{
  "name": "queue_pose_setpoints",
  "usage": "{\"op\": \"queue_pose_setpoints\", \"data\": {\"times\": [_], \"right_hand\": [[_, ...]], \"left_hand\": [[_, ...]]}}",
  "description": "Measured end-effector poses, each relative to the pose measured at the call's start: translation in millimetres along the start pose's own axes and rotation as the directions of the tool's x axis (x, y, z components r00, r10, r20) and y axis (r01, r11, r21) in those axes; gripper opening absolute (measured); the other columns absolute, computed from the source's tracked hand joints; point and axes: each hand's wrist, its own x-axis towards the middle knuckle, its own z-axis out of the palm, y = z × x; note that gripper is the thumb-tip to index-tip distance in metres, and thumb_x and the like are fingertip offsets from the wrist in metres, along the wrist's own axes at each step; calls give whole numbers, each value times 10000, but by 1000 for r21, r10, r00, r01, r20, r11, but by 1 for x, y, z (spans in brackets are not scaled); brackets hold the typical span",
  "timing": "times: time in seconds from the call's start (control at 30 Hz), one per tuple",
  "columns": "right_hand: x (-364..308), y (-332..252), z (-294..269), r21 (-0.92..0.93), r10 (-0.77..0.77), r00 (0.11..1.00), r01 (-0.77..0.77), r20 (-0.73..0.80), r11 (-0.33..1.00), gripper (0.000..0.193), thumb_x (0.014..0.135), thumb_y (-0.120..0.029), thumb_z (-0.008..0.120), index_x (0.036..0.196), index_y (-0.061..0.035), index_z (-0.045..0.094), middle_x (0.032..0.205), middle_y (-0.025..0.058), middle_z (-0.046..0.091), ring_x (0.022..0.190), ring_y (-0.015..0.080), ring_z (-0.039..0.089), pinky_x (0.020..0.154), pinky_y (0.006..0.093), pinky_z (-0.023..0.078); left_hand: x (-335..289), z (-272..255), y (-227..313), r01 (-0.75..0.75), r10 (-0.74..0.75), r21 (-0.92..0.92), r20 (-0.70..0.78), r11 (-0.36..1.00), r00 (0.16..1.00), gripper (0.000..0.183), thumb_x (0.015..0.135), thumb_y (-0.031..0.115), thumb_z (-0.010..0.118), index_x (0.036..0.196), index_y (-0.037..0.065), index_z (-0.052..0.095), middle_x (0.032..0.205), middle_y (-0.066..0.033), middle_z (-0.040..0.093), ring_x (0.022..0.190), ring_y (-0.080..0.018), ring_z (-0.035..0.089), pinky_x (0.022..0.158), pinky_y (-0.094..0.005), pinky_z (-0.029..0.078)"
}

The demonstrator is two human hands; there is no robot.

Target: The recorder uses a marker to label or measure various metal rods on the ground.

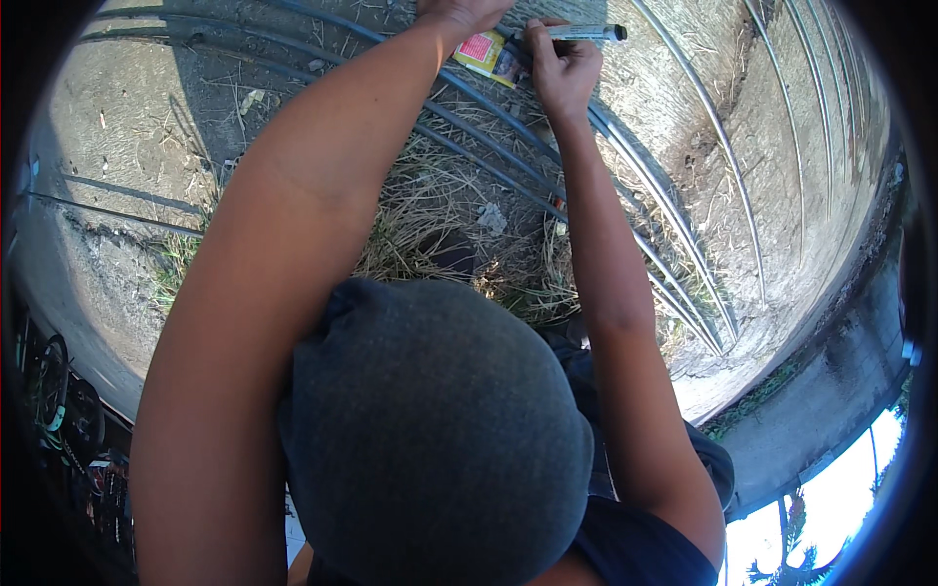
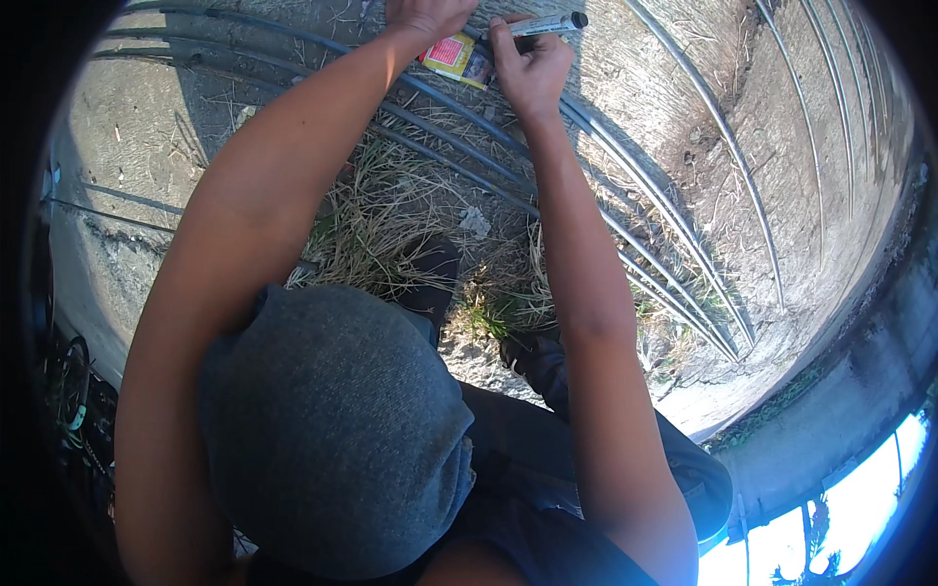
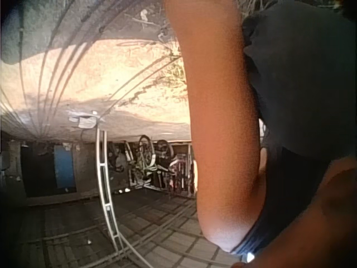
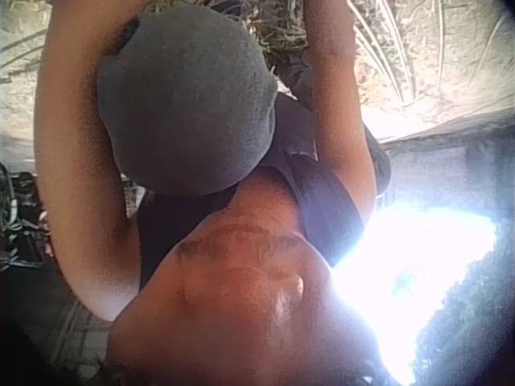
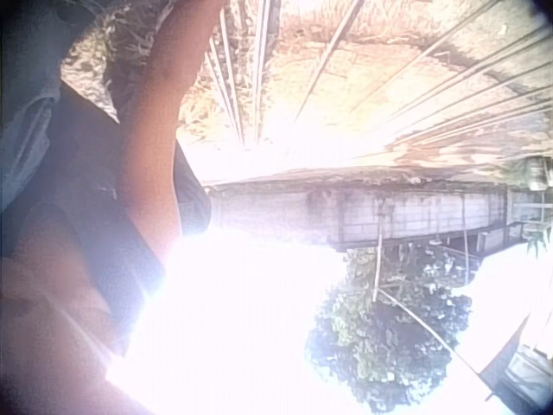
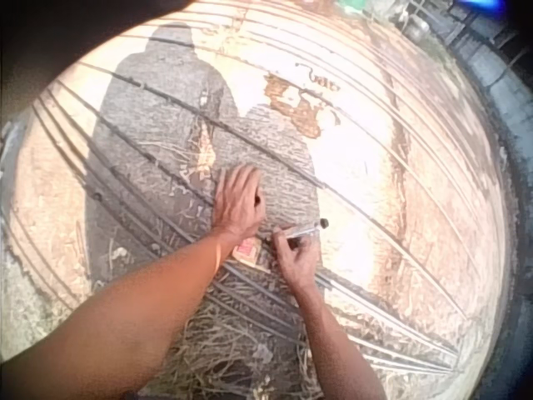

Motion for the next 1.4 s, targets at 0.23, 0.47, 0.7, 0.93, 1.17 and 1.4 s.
{"op": "queue_pose_setpoints", "data": {"times": [0.23, 0.47, 0.7, 0.93, 1.17, 1.4], "right_hand": [[-2, -7, 0, -65, 19, 999, -17, 28, 998, 245, 939, -210, 724, 971, 31, 747, 780, 78, 745, 710, 98, 671, 667, 277, 552], [0, 7, 0, 53, 6, 1000, -5, -19, 999, 222, 962, -193, 703, 974, 26, 734, 771, 87, 739, 699, 109, 676, 657, 281, 552], [-3, -7, 6, 25, 247, 965, -246, -87, 969, 206, 943, -203, 714, 960, 2, 722, 749, 44, 683, 654, 112, 599, 605, 299, 502], [-4, 0, 2, -104, 184, 983, -181, 24, 978, 216, 947, -200, 716, 962, 15, 711, 765, 33, 676, 675, 100, 597, 608, 289, 500], [-4, 6, 6, 162, 244, 970, -238, -15, 958, 192, 955, -189, 724, 974, 1, 699, 795, 21, 684, 705, 98, 614, 625, 285, 504], [-12, -12, -22, 136, -1, 984, 25, -177, 990, 166, 965, -136, 690, 1080, -18, 706, 794, 79, 726, 704, 110, 673, 654, 281, 535]], "left_hand": [[0, 0, 0, 7, -7, 3, -2, 1000, 1000, 414, 894, 156, 580, 1280, 8, 578, 1391, -171, 555, 1365, -342, 455, 1195, -534, 287], [0, -1, 1, -13, 12, -19, -30, 1000, 999, 415, 893, 160, 584, 1278, 5, 579, 1388, -174, 559, 1358, -351, 461, 1189, -537, 294], [0, -2, 1, -3, 3, 13, -6, 1000, 1000, 403, 902, 150, 576, 1278, 7, 576, 1383, -174, 563, 1355, -346, 464, 1186, -536, 296], [1, -3, 1, 0, 0, -2, -8, 1000, 1000, 390, 913, 156, 571, 1273, 7, 578, 1389, -170, 560, 1358, -340, 461, 1192, -532, 289], [0, 0, 1, 9, -9, -1, -6, 1000, 1000, 392, 913, 155, 573, 1276, 6, 578, 1386, -170, 560, 1360, -340, 459, 1204, -531, 274], [1, 1, 0, -8, 8, -16, -5, 1000, 1000, 404, 908, 140, 581, 1288, 4, 572, 1380, -172, 561, 1358, -345, 459, 1201, -533, 278]]}}
